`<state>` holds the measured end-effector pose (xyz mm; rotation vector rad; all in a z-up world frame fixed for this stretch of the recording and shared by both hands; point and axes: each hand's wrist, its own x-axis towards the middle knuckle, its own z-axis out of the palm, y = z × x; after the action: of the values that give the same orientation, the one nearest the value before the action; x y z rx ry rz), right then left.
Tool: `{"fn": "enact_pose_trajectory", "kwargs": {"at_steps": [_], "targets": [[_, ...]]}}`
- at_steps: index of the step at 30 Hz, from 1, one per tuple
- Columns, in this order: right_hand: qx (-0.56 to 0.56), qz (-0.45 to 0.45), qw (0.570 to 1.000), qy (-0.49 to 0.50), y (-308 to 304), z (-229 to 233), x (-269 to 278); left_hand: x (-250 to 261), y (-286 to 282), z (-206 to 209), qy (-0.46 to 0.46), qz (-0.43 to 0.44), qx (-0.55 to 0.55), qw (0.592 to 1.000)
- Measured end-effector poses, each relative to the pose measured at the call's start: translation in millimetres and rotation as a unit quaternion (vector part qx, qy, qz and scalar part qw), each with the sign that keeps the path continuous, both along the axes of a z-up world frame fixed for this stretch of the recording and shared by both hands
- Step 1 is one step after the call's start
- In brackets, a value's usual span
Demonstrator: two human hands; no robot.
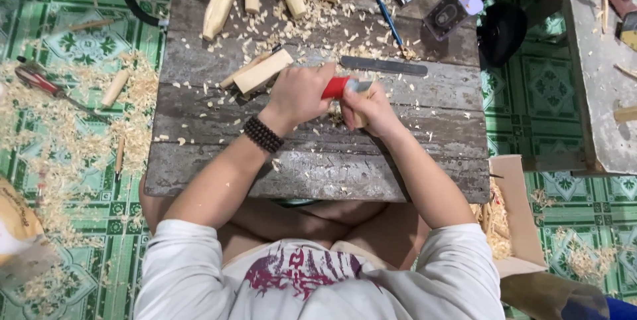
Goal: Carving a small wooden figurine using a hand knife at a workbench.
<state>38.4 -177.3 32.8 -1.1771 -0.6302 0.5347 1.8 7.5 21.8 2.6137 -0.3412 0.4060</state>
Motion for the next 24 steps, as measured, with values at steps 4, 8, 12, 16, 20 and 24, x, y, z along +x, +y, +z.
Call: {"fn": "enact_pose_trajectory", "kwargs": {"at_steps": [4,8,12,16,20,24], "targets": [[-0.037,0.039,0.998,-0.023,-4,-4,7,3,1,-11,0.024,0.022,0.033,0.999],[-0.081,-0.041,0.996,-0.003,-7,-10,5,5,-15,-22,-0.125,0.143,0.088,0.978],[-0.116,-0.075,0.99,-0.029,6,31,-11,3,-16,-17,-0.103,0.146,0.076,0.981],[-0.088,-0.098,0.991,-0.025,4,11,-9,2,-8,-9,-0.072,0.163,0.06,0.982],[-0.07,-0.037,0.996,-0.036,-2,10,-2,-4,-5,9,-0.013,0.148,-0.06,0.987],[-0.055,-0.006,0.998,0.005,-5,19,-6,-4,-15,8,-0.049,0.104,-0.162,0.98]]}}
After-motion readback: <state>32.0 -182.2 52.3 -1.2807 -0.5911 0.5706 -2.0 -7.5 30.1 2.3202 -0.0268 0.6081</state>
